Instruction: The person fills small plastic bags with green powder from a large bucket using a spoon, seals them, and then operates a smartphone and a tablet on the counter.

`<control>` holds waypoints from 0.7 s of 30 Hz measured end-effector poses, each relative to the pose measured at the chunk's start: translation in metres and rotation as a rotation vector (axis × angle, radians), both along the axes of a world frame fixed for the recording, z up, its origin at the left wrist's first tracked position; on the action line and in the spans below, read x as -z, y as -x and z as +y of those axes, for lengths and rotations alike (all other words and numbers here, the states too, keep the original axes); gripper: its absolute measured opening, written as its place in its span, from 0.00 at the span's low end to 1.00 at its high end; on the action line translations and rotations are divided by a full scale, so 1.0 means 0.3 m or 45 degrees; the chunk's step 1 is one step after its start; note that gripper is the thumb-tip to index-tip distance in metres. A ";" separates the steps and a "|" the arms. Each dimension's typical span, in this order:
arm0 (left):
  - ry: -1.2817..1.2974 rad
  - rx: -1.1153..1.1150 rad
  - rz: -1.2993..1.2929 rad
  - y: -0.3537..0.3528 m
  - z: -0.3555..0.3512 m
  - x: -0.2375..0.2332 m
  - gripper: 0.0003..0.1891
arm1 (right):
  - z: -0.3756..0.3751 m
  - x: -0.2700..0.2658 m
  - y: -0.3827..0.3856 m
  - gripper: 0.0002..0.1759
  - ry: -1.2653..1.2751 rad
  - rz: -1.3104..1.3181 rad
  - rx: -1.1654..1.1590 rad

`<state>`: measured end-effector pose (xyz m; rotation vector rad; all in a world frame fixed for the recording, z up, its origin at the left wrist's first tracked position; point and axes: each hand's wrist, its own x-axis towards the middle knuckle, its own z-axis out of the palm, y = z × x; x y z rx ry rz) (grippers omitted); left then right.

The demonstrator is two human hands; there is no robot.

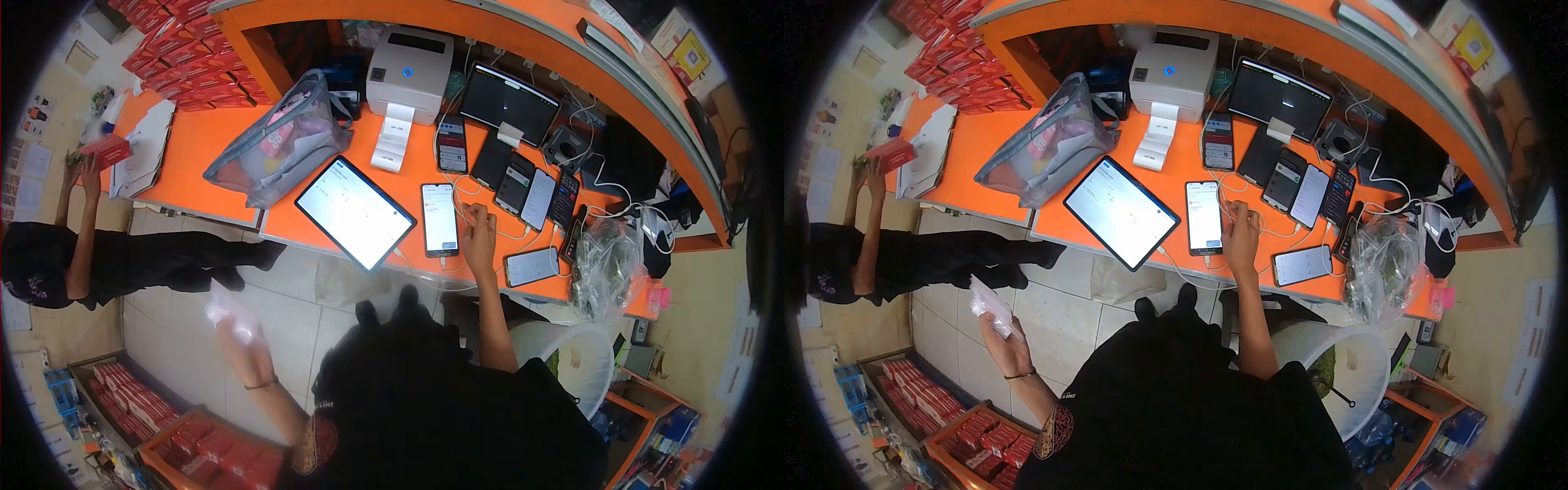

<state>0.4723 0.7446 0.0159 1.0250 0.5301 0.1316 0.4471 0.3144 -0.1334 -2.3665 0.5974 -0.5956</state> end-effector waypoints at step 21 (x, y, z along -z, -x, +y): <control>0.002 -0.011 -0.074 0.024 0.034 0.013 0.03 | 0.032 0.027 -0.037 0.25 0.178 -0.017 -0.112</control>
